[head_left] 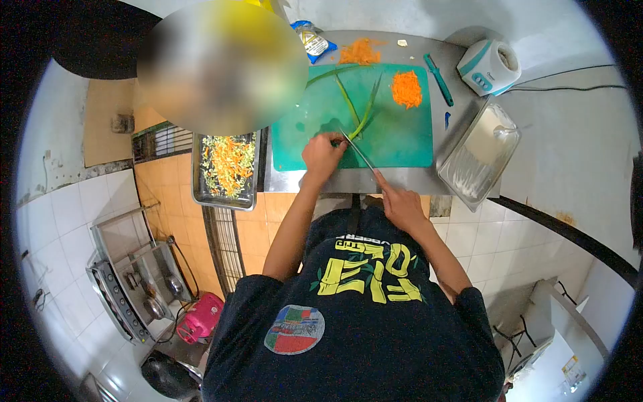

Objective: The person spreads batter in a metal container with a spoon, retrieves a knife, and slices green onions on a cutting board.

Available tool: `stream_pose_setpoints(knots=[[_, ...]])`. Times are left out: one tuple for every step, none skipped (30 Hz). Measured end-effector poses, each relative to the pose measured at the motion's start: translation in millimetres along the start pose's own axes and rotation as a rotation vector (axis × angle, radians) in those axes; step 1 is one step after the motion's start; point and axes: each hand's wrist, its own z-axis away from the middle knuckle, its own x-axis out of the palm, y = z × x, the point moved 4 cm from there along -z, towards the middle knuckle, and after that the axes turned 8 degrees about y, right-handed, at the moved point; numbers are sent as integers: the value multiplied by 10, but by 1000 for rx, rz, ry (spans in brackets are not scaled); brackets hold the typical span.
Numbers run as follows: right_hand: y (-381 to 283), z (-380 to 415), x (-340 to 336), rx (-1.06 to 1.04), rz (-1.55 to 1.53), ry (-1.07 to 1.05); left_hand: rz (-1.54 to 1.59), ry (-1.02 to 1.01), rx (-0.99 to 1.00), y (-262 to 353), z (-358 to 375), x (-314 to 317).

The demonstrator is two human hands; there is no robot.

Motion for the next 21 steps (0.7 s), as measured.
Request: stream_pose_setpoints(knots=[[21, 43, -21, -4, 12, -4, -7, -3, -18, 1, 3, -9], [42, 103, -46, 3, 7, -29, 11, 4, -11, 9, 7, -24], [57, 180, -82, 10, 1, -55, 30, 11, -6, 16, 23, -35], [63, 222, -105, 18, -4, -80, 48, 18, 1, 15, 33, -36], [71, 230, -93, 16, 11, -76, 43, 18, 9, 7, 36, -25], [91, 230, -57, 15, 26, -68, 37, 19, 20, 0, 32, -8], [87, 214, -60, 15, 42, -60, 32, 19, 31, 20, 31, -17], [74, 178, -49, 18, 43, -51, 45, 26, 28, 31, 40, -28], [44, 116, -15, 23, 43, -41, 57, 31, 26, 38, 59, -42], [7, 56, 3, 28, 40, -30, 67, 36, 25, 43, 79, -65], [-10, 11, 30, 31, 28, -28, 66, 61, 50, 28, 100, -59], [-24, -49, 56, 36, 15, -14, 63, 88, 87, 8, 94, -40], [-18, -71, 57, 39, 6, -11, 66, 113, 114, 20, 115, -37], [1, -40, 34, 32, -9, 7, 46, 136, 115, 17, 133, -31], [29, 47, 5, 25, -24, 22, 26, 158, 115, 14, 160, -26], [47, 125, -19, 16, -39, 37, 7, 181, 114, 17, 188, -33], [27, 181, -95, 51, -40, -19, 21, 207, 135, 11, 217, -29], [8, 245, -195, 85, -41, -74, 34, 234, 157, 4, 240, -29], [-1, 292, -251, 118, -42, -129, 47, 262, 179, 23, 263, -60], [16, 316, -248, 120, -65, -119, 34, 251, 192, 36, 287, -74], [39, 333, -230, 120, -90, -108, 19, 242, 204, 44, 310, -92]])
